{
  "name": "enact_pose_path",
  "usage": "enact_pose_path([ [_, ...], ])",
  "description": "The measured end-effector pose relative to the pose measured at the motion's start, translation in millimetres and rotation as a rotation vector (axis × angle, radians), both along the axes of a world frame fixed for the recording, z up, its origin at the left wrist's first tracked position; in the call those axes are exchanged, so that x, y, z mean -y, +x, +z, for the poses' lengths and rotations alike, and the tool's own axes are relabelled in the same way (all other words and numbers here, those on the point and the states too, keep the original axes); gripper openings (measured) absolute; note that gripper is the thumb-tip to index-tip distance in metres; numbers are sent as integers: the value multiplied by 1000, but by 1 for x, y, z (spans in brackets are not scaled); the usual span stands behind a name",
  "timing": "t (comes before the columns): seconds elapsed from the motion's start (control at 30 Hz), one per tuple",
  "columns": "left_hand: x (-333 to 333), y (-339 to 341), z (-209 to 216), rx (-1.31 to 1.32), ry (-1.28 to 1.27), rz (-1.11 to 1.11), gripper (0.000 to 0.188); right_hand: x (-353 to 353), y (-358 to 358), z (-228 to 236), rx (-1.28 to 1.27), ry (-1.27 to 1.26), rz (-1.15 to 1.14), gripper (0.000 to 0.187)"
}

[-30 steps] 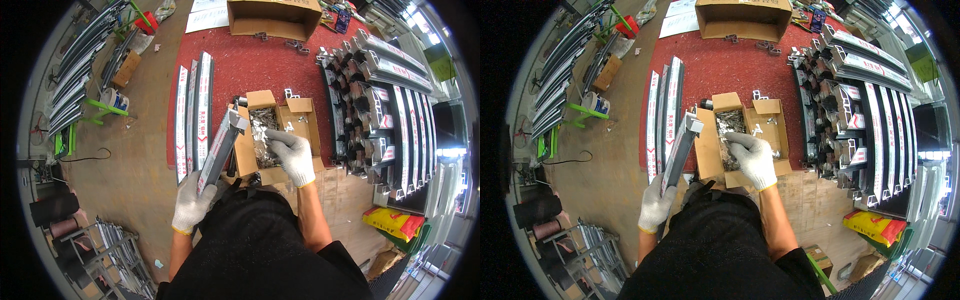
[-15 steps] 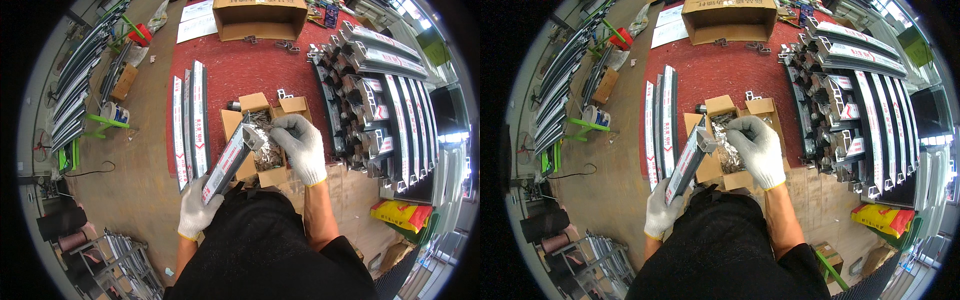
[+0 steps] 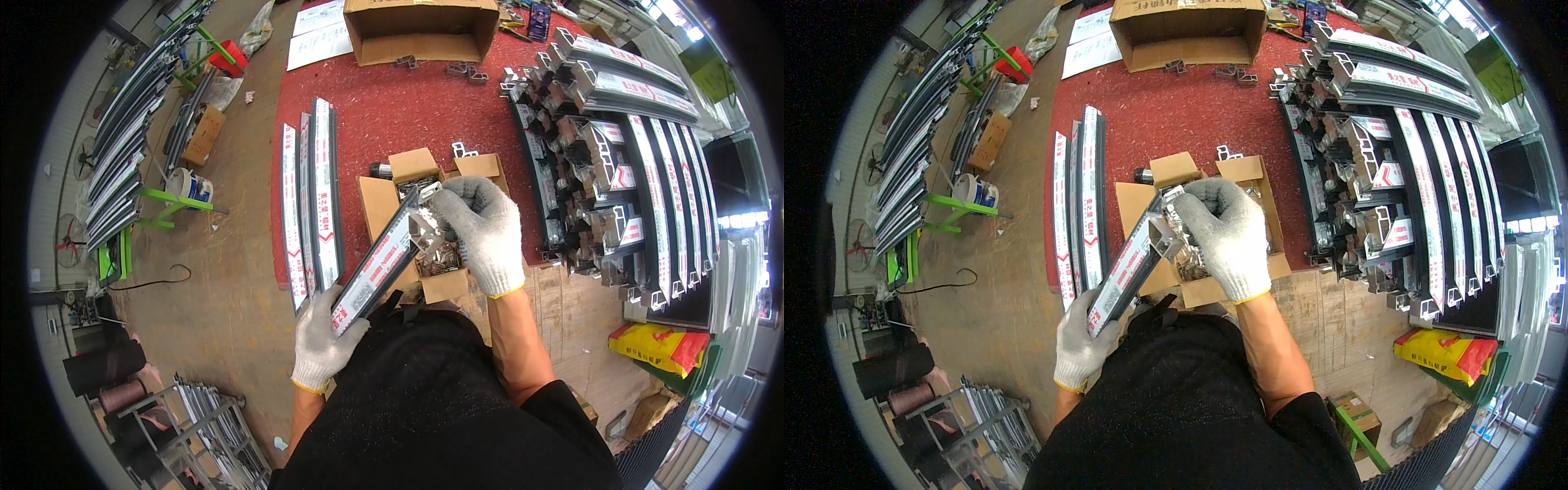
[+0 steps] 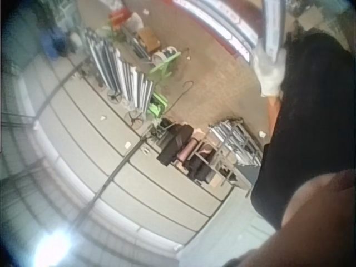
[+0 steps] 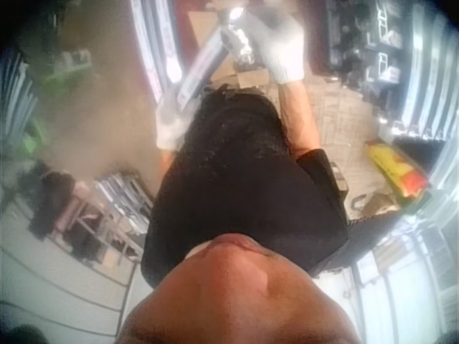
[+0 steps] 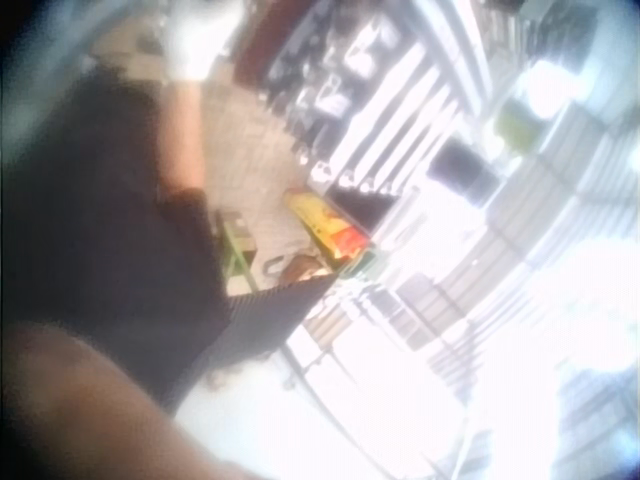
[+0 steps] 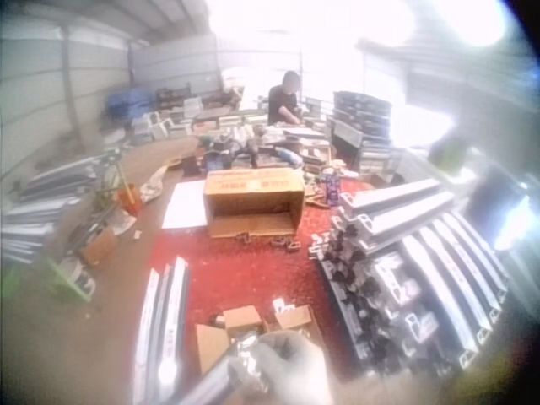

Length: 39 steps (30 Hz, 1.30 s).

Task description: The person repeatedly picks small metal corner brackets from a cardboard box and inserts them into the ends of long metal profiles. The person holds each profile with one hand while using the other to fit the bracket, then places the assembled piece aside. The process is repeated for several profiles.

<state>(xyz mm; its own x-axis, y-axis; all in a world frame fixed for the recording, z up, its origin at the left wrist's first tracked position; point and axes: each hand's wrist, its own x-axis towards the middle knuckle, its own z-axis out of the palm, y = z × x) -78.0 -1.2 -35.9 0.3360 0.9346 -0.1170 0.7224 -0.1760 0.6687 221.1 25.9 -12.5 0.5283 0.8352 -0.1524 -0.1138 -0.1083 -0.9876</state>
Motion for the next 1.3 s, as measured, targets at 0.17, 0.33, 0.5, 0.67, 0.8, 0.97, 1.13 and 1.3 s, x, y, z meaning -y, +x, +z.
enact_pose_path([
  [0.17,1,0,-2,-17,13,-9,67,0,0,-2,131,-35,5,18],
  [0.33,1,-1,-2,-33,44,-29,66,3,8,4,335,-43,137,19],
  [0.5,-6,-4,2,-52,27,-31,65,-2,15,3,495,4,254,25],
  [0.67,-16,-5,12,-182,27,-62,66,-5,16,-11,450,-9,304,27],
  [0.8,-20,4,14,-157,-6,-20,67,-5,17,-24,179,41,164,31],
  [0.97,-21,9,12,-126,68,29,64,15,33,-35,406,-25,134,31],
  [1.13,-32,1,22,-89,-33,113,65,33,41,-40,487,-180,161,29],
  [1.3,-84,-18,61,99,-3,241,44,29,19,-6,486,-245,302,33],
])
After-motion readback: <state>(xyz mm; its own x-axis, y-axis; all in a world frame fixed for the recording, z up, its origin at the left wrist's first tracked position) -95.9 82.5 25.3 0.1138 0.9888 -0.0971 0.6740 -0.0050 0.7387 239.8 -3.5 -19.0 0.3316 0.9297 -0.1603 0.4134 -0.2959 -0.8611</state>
